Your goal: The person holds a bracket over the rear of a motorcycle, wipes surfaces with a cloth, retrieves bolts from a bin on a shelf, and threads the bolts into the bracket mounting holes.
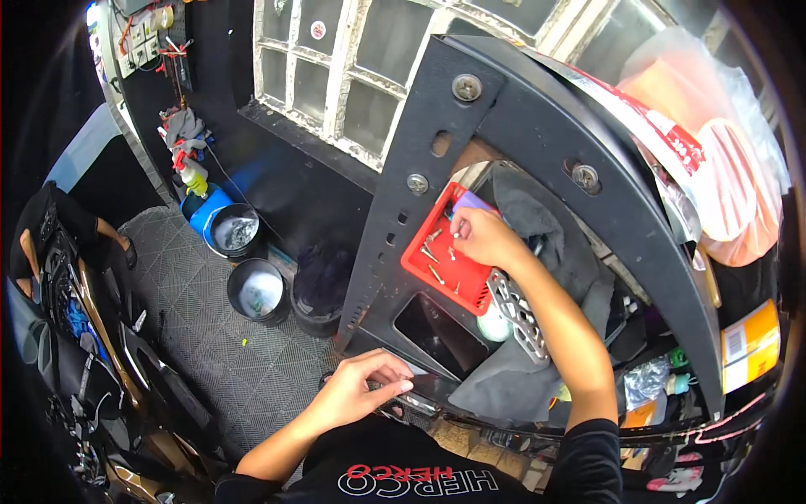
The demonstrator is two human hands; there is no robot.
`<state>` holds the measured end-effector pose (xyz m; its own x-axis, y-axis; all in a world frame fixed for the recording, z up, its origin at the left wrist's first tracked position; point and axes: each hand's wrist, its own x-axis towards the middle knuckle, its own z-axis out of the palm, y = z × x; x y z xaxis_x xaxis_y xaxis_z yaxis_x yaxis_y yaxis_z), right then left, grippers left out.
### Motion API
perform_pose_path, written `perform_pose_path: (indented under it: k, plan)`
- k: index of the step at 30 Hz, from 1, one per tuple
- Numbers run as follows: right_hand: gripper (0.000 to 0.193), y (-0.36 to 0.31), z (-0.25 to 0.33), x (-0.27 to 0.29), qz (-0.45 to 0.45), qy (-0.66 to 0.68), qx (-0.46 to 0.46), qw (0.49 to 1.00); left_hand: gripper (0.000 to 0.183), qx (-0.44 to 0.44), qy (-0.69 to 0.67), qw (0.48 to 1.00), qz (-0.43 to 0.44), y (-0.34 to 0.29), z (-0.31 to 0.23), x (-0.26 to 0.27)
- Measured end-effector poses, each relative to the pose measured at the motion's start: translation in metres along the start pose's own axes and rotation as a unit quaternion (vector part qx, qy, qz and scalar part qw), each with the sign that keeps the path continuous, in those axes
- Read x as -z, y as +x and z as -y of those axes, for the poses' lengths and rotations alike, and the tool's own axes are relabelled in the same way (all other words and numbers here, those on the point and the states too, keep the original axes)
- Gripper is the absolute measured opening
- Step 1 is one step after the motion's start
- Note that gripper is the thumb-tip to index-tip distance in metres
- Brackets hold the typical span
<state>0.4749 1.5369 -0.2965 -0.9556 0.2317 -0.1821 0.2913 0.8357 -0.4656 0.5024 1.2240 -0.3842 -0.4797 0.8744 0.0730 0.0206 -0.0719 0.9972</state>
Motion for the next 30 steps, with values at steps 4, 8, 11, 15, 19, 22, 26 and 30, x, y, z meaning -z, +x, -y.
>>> perform_pose_path:
  k: [4, 8, 11, 15, 19, 22, 26, 30]
  plan:
    - [0.014, -0.004, 0.011, -0.016, -0.012, -0.086, 0.125, 0.988, 0.014, -0.002, -0.005, 1.000, 0.014, 0.003, -0.003, -0.004]
    - [0.015, -0.014, 0.017, -0.037, -0.061, -0.105, 0.144, 0.982, 0.014, -0.007, -0.002, 0.999, 0.032, 0.005, -0.002, -0.010]
    - [0.015, -0.014, 0.019, -0.035, -0.083, -0.136, 0.190, 0.969, 0.014, 0.000, -0.010, 0.999, 0.036, 0.007, 0.001, -0.010]
    - [0.011, -0.008, -0.022, -0.030, -0.048, 0.059, 0.083, 0.994, 0.014, -0.005, -0.017, 0.999, 0.034, 0.007, -0.002, -0.008]
    - [0.017, -0.014, -0.033, -0.007, -0.057, 0.461, -0.096, 0.880, 0.013, -0.011, -0.015, 1.000, 0.014, 0.003, 0.001, -0.005]
    - [0.015, -0.020, -0.029, 0.001, -0.016, 0.598, -0.120, 0.792, 0.013, 0.003, -0.019, 1.000, 0.017, 0.004, 0.002, -0.002]
    - [0.016, -0.010, -0.008, -0.009, -0.010, 0.485, -0.160, 0.860, 0.018, 0.046, -0.075, 0.996, 0.031, -0.002, 0.008, -0.004]
    - [0.015, 0.001, -0.018, -0.029, -0.236, 0.008, 0.144, 0.961, 0.020, 0.068, -0.058, 0.995, 0.044, -0.001, 0.005, -0.005]
